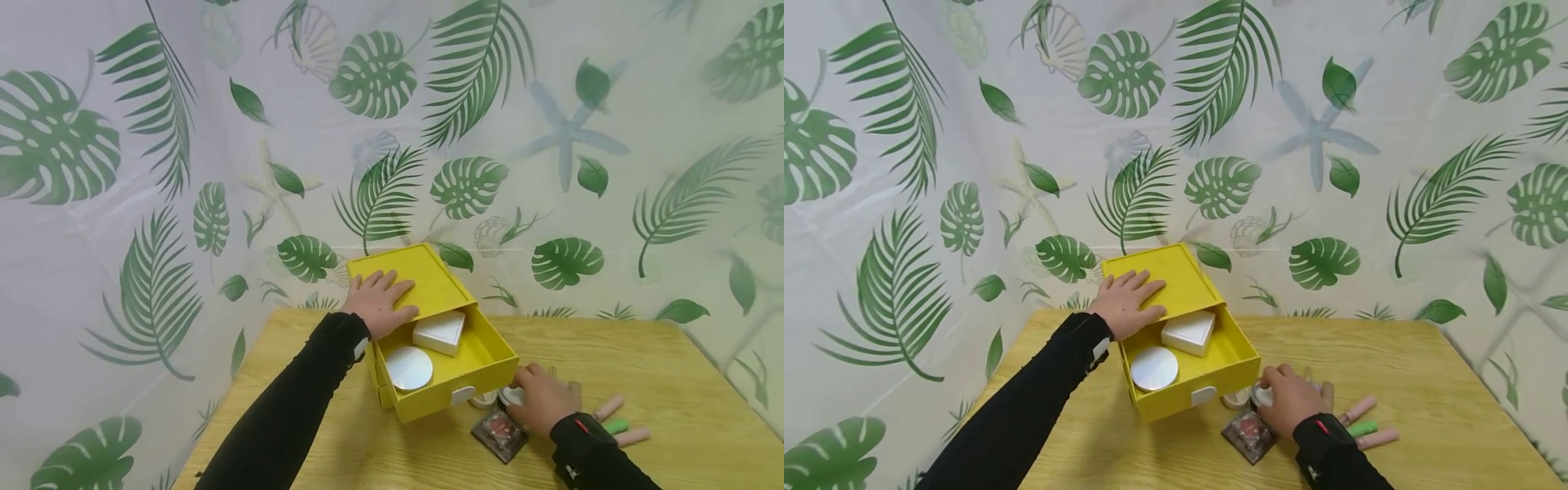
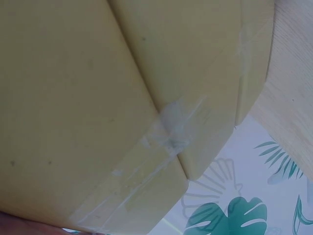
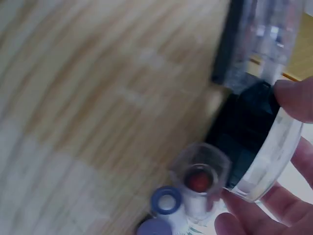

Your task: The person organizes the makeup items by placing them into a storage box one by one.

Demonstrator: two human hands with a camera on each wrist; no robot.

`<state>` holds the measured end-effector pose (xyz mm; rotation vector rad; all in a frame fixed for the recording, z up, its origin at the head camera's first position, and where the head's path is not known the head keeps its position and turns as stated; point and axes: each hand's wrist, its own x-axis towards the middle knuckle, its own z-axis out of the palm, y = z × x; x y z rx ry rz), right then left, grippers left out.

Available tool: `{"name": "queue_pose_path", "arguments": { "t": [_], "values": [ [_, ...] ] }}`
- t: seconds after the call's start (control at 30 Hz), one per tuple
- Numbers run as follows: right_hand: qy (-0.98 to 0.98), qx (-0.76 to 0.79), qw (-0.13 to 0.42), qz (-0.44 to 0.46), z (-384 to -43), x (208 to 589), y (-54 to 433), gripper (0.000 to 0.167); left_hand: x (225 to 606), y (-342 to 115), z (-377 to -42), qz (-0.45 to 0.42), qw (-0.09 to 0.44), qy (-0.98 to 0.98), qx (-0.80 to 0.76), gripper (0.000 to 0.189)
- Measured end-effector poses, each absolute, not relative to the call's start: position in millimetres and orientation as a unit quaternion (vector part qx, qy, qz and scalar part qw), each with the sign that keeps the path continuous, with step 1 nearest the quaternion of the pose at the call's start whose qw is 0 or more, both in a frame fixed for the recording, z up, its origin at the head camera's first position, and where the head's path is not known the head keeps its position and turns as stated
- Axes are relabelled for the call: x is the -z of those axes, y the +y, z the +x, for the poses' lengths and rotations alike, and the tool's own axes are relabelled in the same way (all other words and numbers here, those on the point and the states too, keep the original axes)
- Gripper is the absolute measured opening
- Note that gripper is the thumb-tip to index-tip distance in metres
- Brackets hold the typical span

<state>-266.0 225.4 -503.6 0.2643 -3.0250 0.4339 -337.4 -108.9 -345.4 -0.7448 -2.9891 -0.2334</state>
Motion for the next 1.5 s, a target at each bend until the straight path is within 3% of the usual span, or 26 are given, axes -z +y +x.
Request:
{"name": "queue_pose_path", "arguments": {
  "t": [0.2,0.43,0.67,0.93,1.17,1.5],
  "values": [
    [-0.974,-0.214,0.024,0.07,-265,493,231,0.023,348,-109,-335,-0.236,0.024,-0.969,0.074,0.065],
    [-0.953,-0.273,0.093,0.089,-258,467,234,0.029,348,-108,-335,-0.236,0.025,-0.969,0.073,0.065],
    [-0.933,-0.312,0.15,0.097,-250,416,233,0.043,344,-108,-336,-0.239,0.032,-0.968,0.073,0.065],
    [-0.904,-0.312,0.245,0.16,-242,378,219,0.033,344,-108,-338,-0.237,0.032,-0.968,0.071,0.065],
    [-0.906,-0.277,0.252,0.198,-231,354,199,0.029,344,-108,-337,-0.235,0.028,-0.969,0.069,0.065],
    [-0.904,-0.238,0.242,0.261,-228,352,178,0.025,346,-107,-337,-0.23,0.025,-0.971,0.068,0.066]
  ]
}}
